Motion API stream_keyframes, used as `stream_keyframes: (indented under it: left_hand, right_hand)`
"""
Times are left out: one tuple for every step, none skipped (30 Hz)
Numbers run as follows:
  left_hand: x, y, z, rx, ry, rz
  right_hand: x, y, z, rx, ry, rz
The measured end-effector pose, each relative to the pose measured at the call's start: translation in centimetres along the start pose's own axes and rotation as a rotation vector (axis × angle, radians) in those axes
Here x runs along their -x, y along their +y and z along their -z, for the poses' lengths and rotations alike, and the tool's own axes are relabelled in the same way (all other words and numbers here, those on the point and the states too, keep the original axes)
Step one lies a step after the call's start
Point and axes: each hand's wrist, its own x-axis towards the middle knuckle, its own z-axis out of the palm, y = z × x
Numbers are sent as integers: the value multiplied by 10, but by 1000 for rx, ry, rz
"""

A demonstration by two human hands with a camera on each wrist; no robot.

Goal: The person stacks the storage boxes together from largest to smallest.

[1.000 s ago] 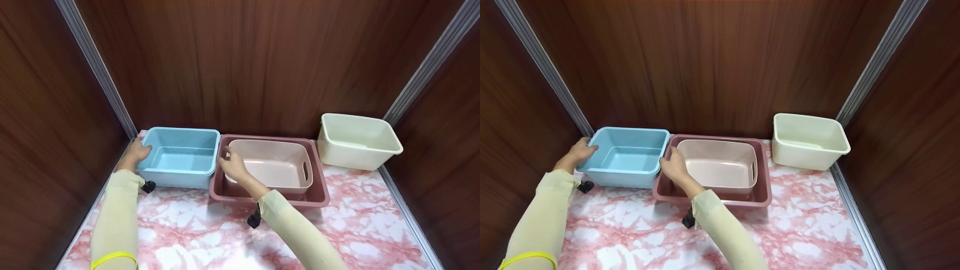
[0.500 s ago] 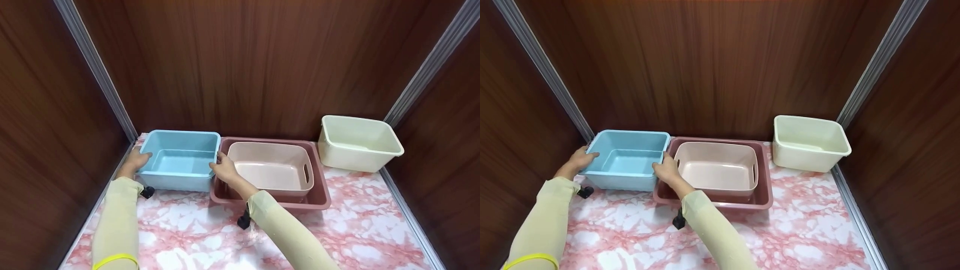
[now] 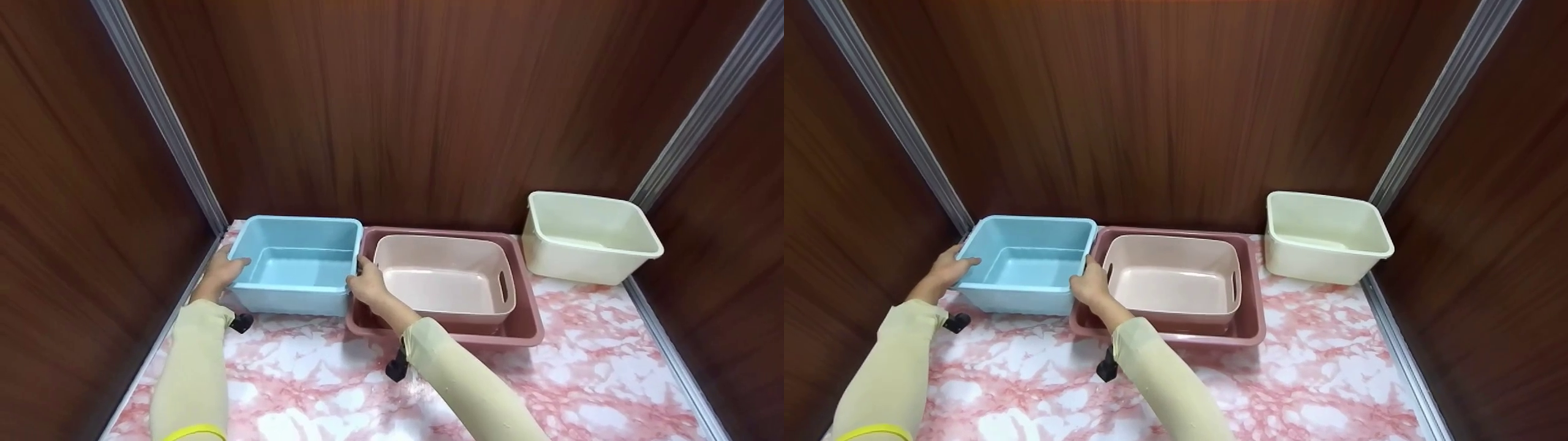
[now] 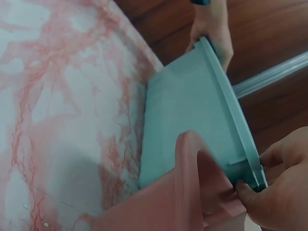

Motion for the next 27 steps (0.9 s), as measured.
stream_keyframes:
  left_hand:
    - [0,0,-1,5,6,5]
    - [1,-1,-1,6,10,10]
    - [1,0,-1,3,14,16]
    - [2,0,0,1,19,21]
    - [2,1,0,-4,23,23]
    - [3,2,1,-5,28,22]
    - [3,3,1,-1,29,18]
    - [3,5,2,-2,31,11]
    - [4,6,3,-9,37,4]
    - [4,8,4,-15,42,1]
    - [5,9,6,-23,44,-3]
    - [7,10,7,-32,45,-4]
    - [8,11,9,-44,45,-5]
    - [9,12,11,-62,49,-4]
    - [11,14,12,-76,50,-2]
    - [12,16,14,-83,51,-2]
    - [13,19,16,-92,52,-6]
    - [15,21,18,-99,56,-9]
    - [16,24,21,-102,60,-13]
    - [17,27,24,-107,67,-19]
    - [19,31,27,-110,74,-27]
    - [20,34,30,-112,79,-33]
    - [22,39,32,-116,84,-39]
    - [23,43,35,-114,87,-44]
    - [25,47,37,-109,89,-49]
    - [26,51,39,-106,94,-54]
    - [27,56,41,-100,95,-57]
  right_hand:
    - [0,0,-1,-11,-1,-8]
    - [1,0,-1,-21,-1,-12]
    - [1,0,-2,-29,-2,-17]
    - [1,1,-3,-35,-2,-22]
    - [1,0,-4,-42,-1,-24]
    - [1,0,-4,-53,3,-25]
    - [1,0,-4,-58,9,-28]
    - [1,0,-5,-66,15,-28]
    - [0,-1,-5,-75,21,-33]
    - [0,-1,-5,-87,25,-36]
    - [0,-2,-6,-94,28,-38]
    - [0,-2,-7,-103,31,-42]
    - [1,-3,-7,-110,32,-46]
    - [2,-3,-8,-127,33,-52]
    - [2,-4,-9,-143,33,-55]
    - [3,-4,-9,-156,35,-58]
    - [4,-5,-9,-175,35,-58]
    - [4,-6,-9,-197,35,-58]
    - [4,-8,-10,-215,34,-60]
    - [5,-9,-10,-236,32,-61]
    - [5,-11,-9,-243,32,-58]
    - [6,-13,-9,-257,31,-61]
    - [6,-16,-8,-271,31,-60]
    - [7,-18,-7,-279,35,-60]
    - [7,-21,-6,-289,40,-59]
    - [8,-24,-5,-296,47,-54]
    - [8,-27,-3,-304,52,-52]
